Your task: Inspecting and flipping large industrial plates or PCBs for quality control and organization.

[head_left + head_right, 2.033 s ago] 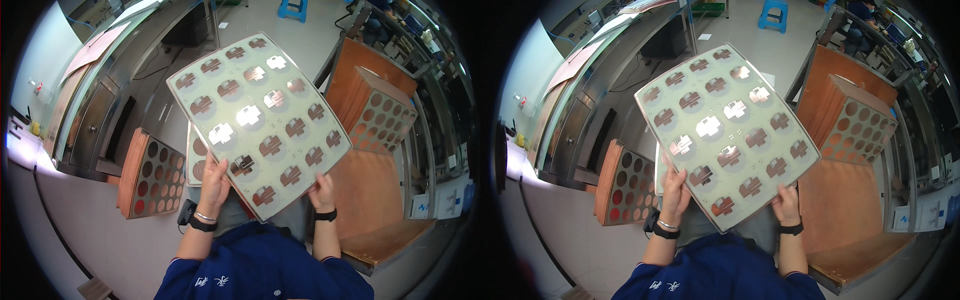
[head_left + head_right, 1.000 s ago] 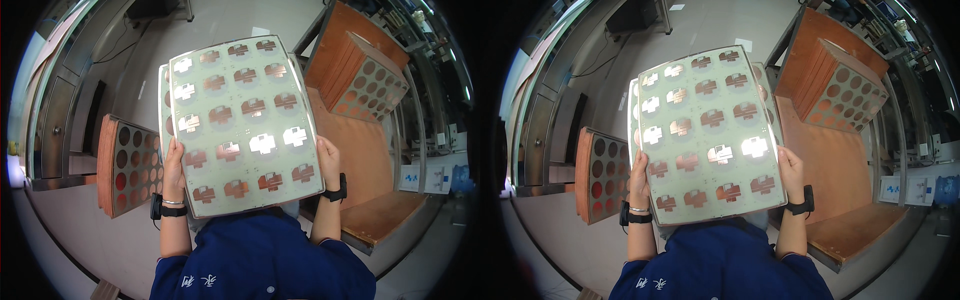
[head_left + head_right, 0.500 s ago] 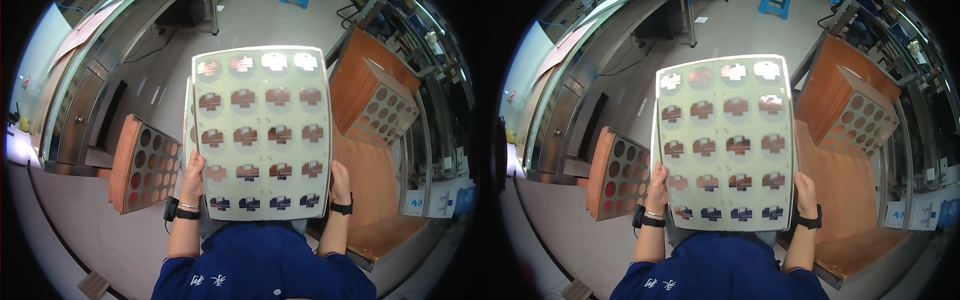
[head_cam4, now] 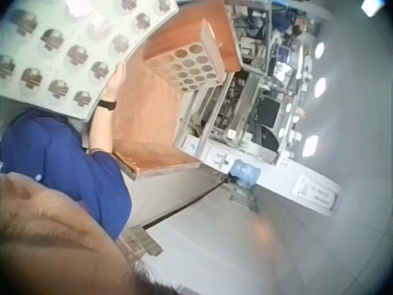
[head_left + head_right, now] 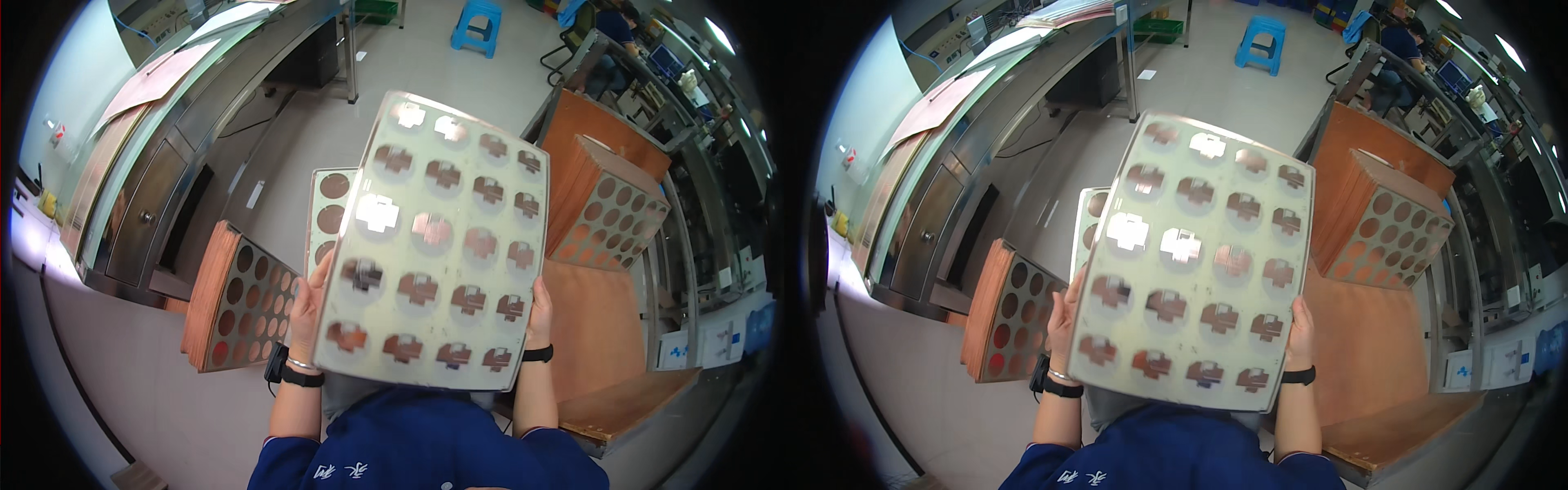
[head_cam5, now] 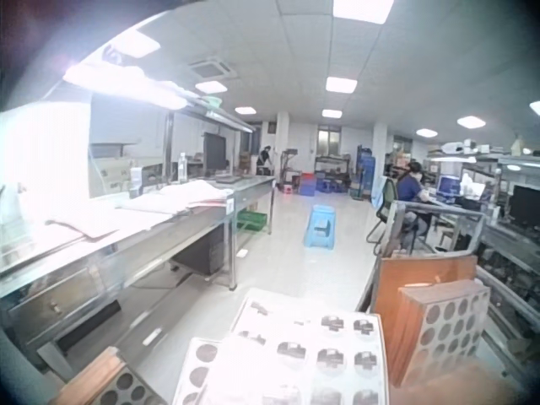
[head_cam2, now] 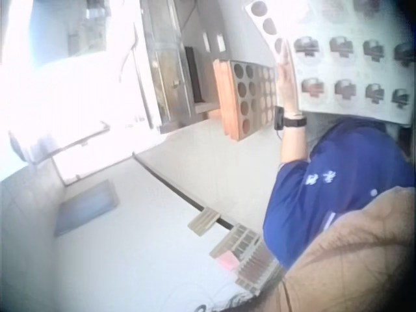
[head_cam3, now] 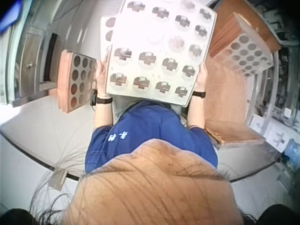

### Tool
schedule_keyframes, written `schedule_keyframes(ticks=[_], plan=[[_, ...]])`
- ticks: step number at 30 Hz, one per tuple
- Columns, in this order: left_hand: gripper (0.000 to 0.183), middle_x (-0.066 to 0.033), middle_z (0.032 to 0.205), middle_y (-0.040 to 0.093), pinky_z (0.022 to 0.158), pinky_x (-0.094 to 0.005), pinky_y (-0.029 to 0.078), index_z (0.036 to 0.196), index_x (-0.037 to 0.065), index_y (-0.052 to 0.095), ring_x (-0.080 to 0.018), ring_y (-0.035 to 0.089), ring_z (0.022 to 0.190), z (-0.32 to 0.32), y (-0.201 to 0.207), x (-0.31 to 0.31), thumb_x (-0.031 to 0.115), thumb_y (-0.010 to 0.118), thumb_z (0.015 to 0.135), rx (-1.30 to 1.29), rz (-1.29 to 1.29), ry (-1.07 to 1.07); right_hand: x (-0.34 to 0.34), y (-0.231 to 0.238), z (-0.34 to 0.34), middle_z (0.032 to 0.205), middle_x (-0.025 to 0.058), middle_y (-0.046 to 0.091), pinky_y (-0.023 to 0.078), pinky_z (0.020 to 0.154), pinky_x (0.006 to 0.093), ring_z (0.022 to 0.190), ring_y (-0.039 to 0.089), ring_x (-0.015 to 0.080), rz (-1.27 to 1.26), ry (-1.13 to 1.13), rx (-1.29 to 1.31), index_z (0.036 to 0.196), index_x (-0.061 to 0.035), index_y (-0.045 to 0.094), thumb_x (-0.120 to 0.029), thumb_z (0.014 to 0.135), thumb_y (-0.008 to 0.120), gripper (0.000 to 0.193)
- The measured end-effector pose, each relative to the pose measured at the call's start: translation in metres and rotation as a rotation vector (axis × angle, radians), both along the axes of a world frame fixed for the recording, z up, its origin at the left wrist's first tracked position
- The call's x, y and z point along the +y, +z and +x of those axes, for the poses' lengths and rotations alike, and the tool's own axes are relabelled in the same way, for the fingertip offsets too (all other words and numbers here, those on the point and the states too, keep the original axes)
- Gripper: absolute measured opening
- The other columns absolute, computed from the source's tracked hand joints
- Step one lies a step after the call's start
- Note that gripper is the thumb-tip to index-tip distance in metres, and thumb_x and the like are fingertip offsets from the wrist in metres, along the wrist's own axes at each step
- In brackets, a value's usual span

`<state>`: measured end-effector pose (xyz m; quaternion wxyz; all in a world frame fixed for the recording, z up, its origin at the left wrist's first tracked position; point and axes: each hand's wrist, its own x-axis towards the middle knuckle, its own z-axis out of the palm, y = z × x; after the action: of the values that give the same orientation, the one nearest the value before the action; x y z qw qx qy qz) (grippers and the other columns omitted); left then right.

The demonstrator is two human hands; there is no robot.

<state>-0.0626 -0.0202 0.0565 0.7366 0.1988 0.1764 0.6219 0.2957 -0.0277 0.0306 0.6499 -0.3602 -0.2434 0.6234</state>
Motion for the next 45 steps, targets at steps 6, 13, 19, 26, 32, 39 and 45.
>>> schedule_keyframes(ticks=[6,13,19,26,32,39,45], plan=[[0.050,-0.0117,0.138,0.040,0.104,-0.0420,0.035,0.137,0.006,0.034,-0.0256,0.041,0.126,0.015,-0.023,-0.013,0.037,0.036,0.098,-0.353,0.205,-0.105,0.002,0.024,-0.049,0.132,0.0093,0.045,0.040,0.099,0.0400,0.120,0.045,0.0224,0.161,-0.052,0.120,0.138,-0.0079,0.030,-0.018,0.098,0.038,0.041],[0.043,-0.0088,0.127,0.051,0.098,-0.0349,0.042,0.132,0.006,0.039,-0.0203,0.051,0.115,0.018,-0.025,-0.006,0.011,0.053,0.092,0.024,-0.016,0.117,-0.010,0.015,-0.034,0.124,0.0096,0.052,0.041,0.099,0.0395,0.116,0.050,0.0232,0.184,-0.029,0.002,0.130,-0.0018,0.039,-0.015,0.093,0.048,0.039],[0.033,-0.0089,0.117,0.058,0.092,-0.0294,0.046,0.123,0.001,0.045,-0.0164,0.057,0.105,-0.024,-0.032,-0.004,0.012,0.052,0.092,0.197,-0.079,0.242,-0.015,0.024,0.042,0.130,0.0117,0.049,0.039,0.102,0.0401,0.119,0.048,0.0232,0.181,-0.345,0.102,0.130,-0.0008,0.041,-0.028,0.098,0.037,0.042],[0.025,-0.0084,0.100,0.063,0.078,-0.0234,0.049,0.107,-0.003,0.056,-0.0110,0.060,0.087,-0.047,-0.056,-0.010,0.018,0.046,0.097,0.523,-0.228,0.384,-0.028,0.029,0.047,0.133,0.0167,0.046,0.040,0.100,0.0350,0.117,0.050,0.0218,-0.020,-0.140,-0.342,0.133,0.0037,0.038,-0.030,0.100,0.032,0.048],[0.028,-0.0077,0.101,0.063,0.080,-0.0255,0.047,0.110,-0.004,0.056,-0.0116,0.058,0.089,-0.056,-0.064,-0.008,0.019,0.045,0.097,0.715,-0.252,0.352,-0.021,0.024,0.040,0.112,0.0112,0.059,0.044,0.088,0.0271,0.098,0.057,0.0137,-0.029,-0.068,-0.501,0.122,0.0066,0.049,-0.024,0.099,0.037,0.039],[0.029,-0.0061,0.103,0.061,0.083,-0.0248,0.045,0.111,-0.005,0.055,-0.0107,0.056,0.091,-0.057,-0.068,-0.009,0.018,0.045,0.097,0.805,-0.282,0.358,-0.024,0.031,0.034,0.106,0.0097,0.061,0.046,0.084,0.0260,0.094,0.058,0.0125,-0.050,-0.109,-0.512,0.117,0.0064,0.052,-0.024,0.099,0.040,0.037],[0.028,-0.0057,0.101,0.061,0.081,-0.0249,0.045,0.109,-0.005,0.055,-0.0103,0.057,0.089,-0.054,-0.069,-0.008,0.018,0.044,0.097,0.804,-0.253,0.361,-0.029,0.026,0.041,0.104,0.0097,0.061,0.046,0.081,0.0249,0.092,0.058,0.0118,-0.046,-0.115,-0.544,0.115,0.0068,0.054,-0.023,0.098,0.043,0.036]])
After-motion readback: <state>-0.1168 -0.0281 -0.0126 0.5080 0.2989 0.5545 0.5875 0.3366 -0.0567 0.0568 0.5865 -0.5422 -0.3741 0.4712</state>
